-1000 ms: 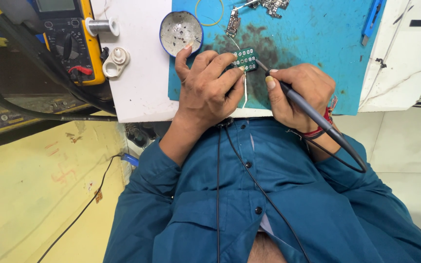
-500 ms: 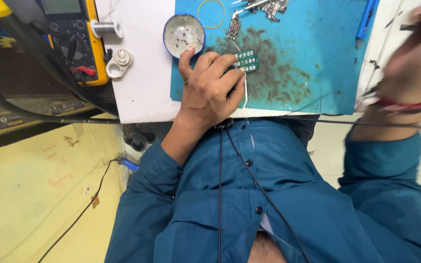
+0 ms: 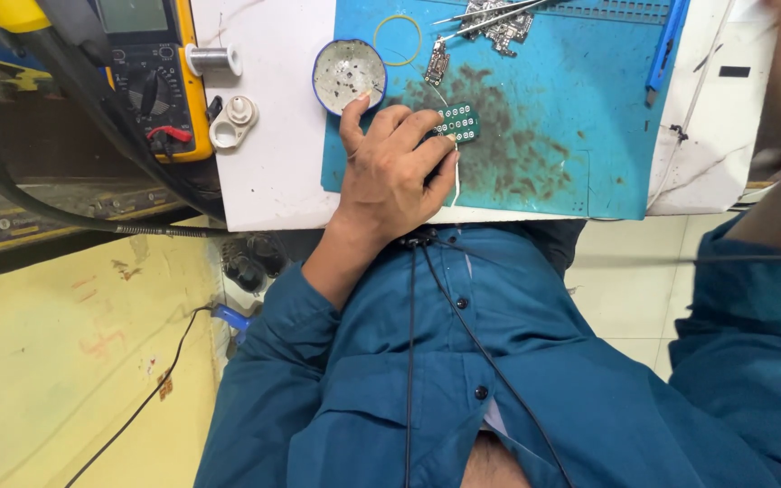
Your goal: The person holds a green circuit board on a work mat with one hand and uses a soldering iron with the other, soldering along the row of contact pads on the board. They periodically reposition the board and continue working on the pads throughout the episode.
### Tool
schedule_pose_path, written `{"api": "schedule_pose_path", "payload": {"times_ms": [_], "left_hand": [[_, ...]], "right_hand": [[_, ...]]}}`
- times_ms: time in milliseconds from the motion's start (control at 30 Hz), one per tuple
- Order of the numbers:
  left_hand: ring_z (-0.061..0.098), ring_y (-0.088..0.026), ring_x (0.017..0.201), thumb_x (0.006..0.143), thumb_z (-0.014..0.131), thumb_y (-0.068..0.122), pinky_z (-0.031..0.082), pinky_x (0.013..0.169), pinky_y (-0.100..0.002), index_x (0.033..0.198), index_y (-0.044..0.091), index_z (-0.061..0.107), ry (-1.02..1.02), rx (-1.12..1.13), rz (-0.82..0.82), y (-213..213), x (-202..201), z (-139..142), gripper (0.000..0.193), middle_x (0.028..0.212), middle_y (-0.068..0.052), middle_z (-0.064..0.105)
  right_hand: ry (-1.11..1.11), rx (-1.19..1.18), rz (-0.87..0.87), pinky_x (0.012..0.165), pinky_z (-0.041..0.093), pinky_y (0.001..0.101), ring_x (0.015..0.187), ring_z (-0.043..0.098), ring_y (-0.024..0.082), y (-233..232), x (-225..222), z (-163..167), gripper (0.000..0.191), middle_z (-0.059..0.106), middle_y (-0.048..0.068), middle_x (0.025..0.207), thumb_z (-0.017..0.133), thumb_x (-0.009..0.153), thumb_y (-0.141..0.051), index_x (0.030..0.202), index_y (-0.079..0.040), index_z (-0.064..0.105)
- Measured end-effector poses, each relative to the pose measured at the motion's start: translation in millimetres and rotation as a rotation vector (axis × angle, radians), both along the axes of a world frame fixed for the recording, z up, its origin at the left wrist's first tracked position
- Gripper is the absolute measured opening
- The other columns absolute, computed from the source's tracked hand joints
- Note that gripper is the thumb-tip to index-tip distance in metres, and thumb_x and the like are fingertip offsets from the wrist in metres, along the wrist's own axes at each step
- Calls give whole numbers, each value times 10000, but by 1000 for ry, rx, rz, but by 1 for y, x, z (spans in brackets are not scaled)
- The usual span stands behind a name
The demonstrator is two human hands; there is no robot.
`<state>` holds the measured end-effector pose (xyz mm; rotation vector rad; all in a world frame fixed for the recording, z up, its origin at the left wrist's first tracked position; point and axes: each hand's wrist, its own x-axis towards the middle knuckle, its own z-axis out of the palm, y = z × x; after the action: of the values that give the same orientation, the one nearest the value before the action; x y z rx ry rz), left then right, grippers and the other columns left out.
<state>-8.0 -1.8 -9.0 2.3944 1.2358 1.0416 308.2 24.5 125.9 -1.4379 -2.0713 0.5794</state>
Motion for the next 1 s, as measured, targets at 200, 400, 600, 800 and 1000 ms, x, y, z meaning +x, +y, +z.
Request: {"api": "schedule_pose_path", "payload": {"times_ms": [200, 400, 600, 800, 1000], "left_hand": [[618, -233, 1099, 951, 768, 207, 173, 1198, -519, 1023, 114, 768, -4, -8, -12, -1, -2, 0, 118, 1186, -37, 688], [618, -232, 1096, 952, 775, 202, 170, 1199, -516, 1015, 116, 767, 15, 3, -14, -2, -1, -1, 106, 1182, -32, 688], [617, -234, 1110, 954, 778, 194, 167, 1209, -509, 1022, 118, 769, 27, 18, -5, -1, -2, 0, 102, 1192, -30, 687], [617, -233, 1122, 966, 780, 197, 161, 1213, -497, 1024, 121, 768, 33, 1, -10, -3, -5, 2, 96, 1196, -26, 682], [612, -230, 1112, 965, 782, 203, 163, 1215, -504, 1036, 119, 774, 45, 4, 4, -4, -3, 3, 110, 1200, -31, 684]], "right_hand": [[112, 80, 49, 776, 534, 273, 861, 698, 198, -26, -34, -59, 121, 717, 142, 970, 726, 1073, -30, 1155, 58, 727], [11, -51, -134, 620, 483, 274, 669, 670, 184, -50, -60, -64, 135, 696, 118, 777, 781, 1057, -109, 988, 6, 761], [109, 30, -134, 669, 482, 287, 695, 659, 182, -54, -61, -73, 116, 689, 125, 812, 734, 1055, -78, 1019, 33, 731], [127, -76, -192, 593, 453, 261, 602, 612, 148, -58, -65, -88, 159, 660, 106, 712, 776, 1066, -99, 961, 7, 723], [401, -56, -214, 715, 519, 217, 796, 664, 76, -70, -94, -119, 157, 736, 74, 952, 761, 1100, -50, 1185, 42, 665]]}}
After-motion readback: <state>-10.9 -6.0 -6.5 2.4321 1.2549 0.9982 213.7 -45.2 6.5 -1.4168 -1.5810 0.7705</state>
